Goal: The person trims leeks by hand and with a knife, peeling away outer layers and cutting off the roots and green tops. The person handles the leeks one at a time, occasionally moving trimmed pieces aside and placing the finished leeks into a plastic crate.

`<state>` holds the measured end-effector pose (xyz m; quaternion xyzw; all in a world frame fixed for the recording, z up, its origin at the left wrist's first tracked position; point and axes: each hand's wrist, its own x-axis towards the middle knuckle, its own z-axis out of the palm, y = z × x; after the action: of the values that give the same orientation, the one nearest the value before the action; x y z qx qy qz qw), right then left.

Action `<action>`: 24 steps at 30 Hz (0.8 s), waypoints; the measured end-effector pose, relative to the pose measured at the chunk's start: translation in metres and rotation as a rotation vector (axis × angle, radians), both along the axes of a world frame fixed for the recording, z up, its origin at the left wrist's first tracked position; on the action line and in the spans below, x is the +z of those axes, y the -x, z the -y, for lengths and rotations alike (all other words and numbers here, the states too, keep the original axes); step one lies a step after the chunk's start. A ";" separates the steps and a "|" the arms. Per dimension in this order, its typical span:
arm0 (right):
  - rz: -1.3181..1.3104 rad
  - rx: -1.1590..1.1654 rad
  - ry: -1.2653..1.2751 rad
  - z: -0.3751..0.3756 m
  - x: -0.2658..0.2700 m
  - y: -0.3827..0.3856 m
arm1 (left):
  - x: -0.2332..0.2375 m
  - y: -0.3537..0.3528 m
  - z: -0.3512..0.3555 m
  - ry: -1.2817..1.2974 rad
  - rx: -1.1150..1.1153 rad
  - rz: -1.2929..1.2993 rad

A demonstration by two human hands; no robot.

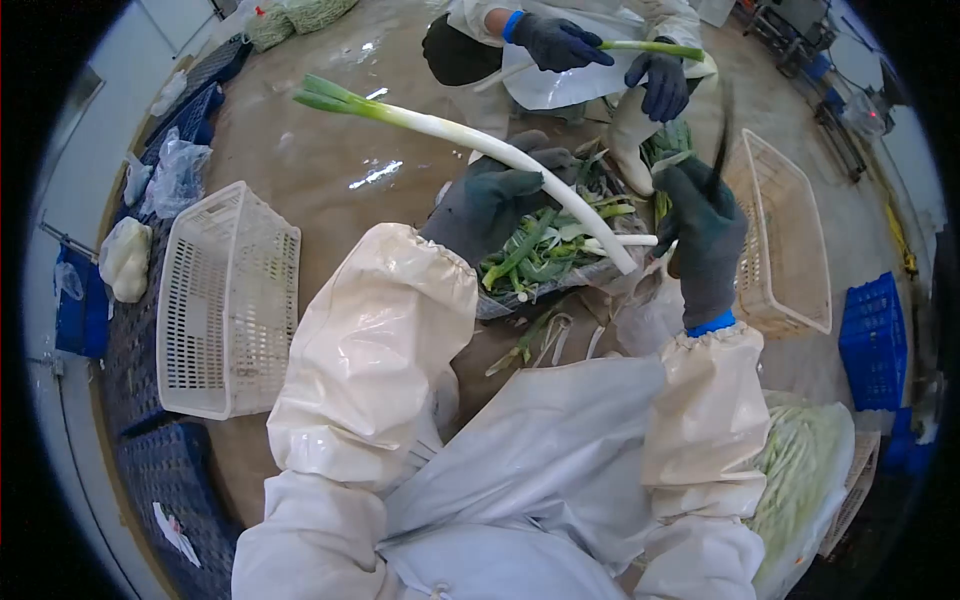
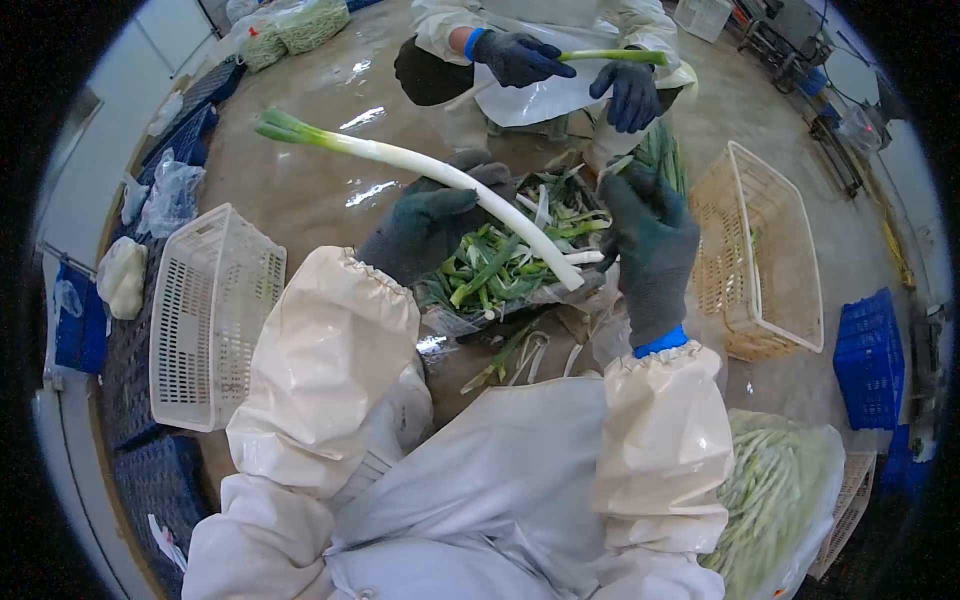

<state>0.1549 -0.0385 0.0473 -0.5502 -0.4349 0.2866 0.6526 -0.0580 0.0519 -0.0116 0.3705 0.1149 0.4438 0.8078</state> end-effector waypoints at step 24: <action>0.316 0.305 0.291 0.009 -0.018 0.054 | 0.041 0.018 0.004 -0.088 0.154 -0.030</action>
<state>0.1008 -0.0479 0.0290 -0.6043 -0.5636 0.3515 0.4401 -0.0760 0.0479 0.0296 0.4023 0.1357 0.5036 0.7524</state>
